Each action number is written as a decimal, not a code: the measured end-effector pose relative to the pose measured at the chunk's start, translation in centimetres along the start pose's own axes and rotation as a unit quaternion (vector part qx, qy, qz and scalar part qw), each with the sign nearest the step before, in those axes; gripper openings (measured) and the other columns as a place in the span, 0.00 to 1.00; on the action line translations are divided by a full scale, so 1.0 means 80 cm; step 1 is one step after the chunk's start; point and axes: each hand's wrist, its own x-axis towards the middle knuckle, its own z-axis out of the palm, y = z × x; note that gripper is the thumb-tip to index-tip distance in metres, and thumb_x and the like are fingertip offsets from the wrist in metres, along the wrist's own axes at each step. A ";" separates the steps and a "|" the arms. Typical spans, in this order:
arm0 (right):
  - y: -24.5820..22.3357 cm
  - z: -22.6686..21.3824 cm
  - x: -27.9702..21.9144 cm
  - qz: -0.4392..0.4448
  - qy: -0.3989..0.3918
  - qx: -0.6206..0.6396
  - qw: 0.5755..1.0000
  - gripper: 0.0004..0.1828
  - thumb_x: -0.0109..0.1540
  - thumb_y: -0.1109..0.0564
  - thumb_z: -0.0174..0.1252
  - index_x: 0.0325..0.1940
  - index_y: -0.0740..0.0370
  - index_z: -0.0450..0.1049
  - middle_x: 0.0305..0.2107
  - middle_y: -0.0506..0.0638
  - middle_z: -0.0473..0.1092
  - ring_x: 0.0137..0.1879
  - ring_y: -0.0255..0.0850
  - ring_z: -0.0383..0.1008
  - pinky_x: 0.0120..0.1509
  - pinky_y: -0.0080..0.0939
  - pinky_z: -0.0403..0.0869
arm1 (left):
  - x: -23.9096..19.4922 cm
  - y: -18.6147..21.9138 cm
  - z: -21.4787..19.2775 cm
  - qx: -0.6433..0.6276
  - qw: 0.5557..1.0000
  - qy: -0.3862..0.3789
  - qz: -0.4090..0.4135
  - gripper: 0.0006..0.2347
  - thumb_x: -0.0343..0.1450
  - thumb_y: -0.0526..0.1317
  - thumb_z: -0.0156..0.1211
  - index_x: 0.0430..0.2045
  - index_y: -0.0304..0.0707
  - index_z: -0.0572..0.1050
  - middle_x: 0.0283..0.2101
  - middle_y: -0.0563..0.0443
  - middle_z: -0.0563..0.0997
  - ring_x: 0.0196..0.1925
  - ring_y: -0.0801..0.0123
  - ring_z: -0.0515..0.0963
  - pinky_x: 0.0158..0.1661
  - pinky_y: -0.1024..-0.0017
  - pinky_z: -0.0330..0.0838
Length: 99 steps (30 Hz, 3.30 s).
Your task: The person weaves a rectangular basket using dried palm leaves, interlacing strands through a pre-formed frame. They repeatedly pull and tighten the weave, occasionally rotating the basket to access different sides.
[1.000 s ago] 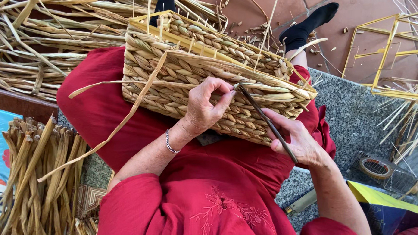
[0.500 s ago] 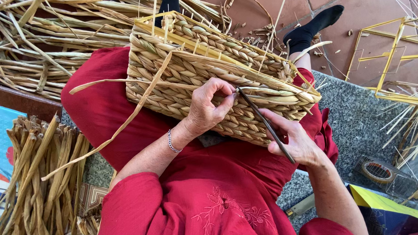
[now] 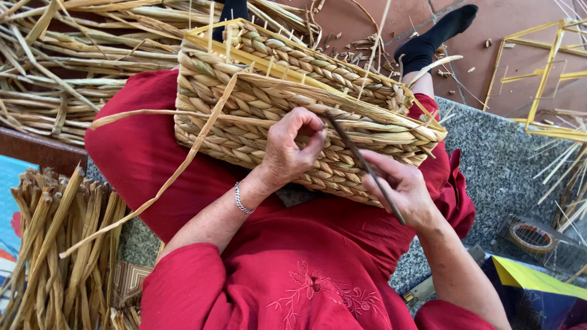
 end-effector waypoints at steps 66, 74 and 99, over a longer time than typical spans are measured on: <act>-0.032 -0.044 0.037 -0.322 0.224 -0.256 0.884 0.14 0.63 0.71 0.62 0.53 0.67 0.75 0.43 0.58 0.73 0.49 0.54 0.77 0.53 0.46 0.76 | 0.046 0.051 0.083 0.427 0.863 -0.248 0.101 0.11 0.76 0.34 0.54 0.51 0.30 0.74 0.43 0.40 0.81 0.45 0.54 0.81 0.45 0.55 0.75; -0.030 -0.045 0.045 -0.337 0.254 -0.231 0.877 0.12 0.65 0.70 0.63 0.52 0.65 0.75 0.43 0.58 0.73 0.48 0.51 0.78 0.51 0.44 0.77 | 0.050 0.034 0.085 0.322 0.903 -0.193 0.209 0.10 0.71 0.31 0.55 0.45 0.31 0.76 0.35 0.42 0.83 0.33 0.59 0.84 0.33 0.66 0.77; -0.021 -0.008 0.055 -0.315 0.330 -0.335 0.825 0.08 0.62 0.65 0.68 0.44 0.62 0.78 0.40 0.49 0.74 0.45 0.46 0.75 0.49 0.45 0.75 | 0.168 0.043 0.058 0.421 0.777 -0.301 0.359 0.05 0.66 0.33 0.63 0.32 0.38 0.83 0.60 0.45 0.76 0.70 0.52 0.67 0.73 0.38 0.38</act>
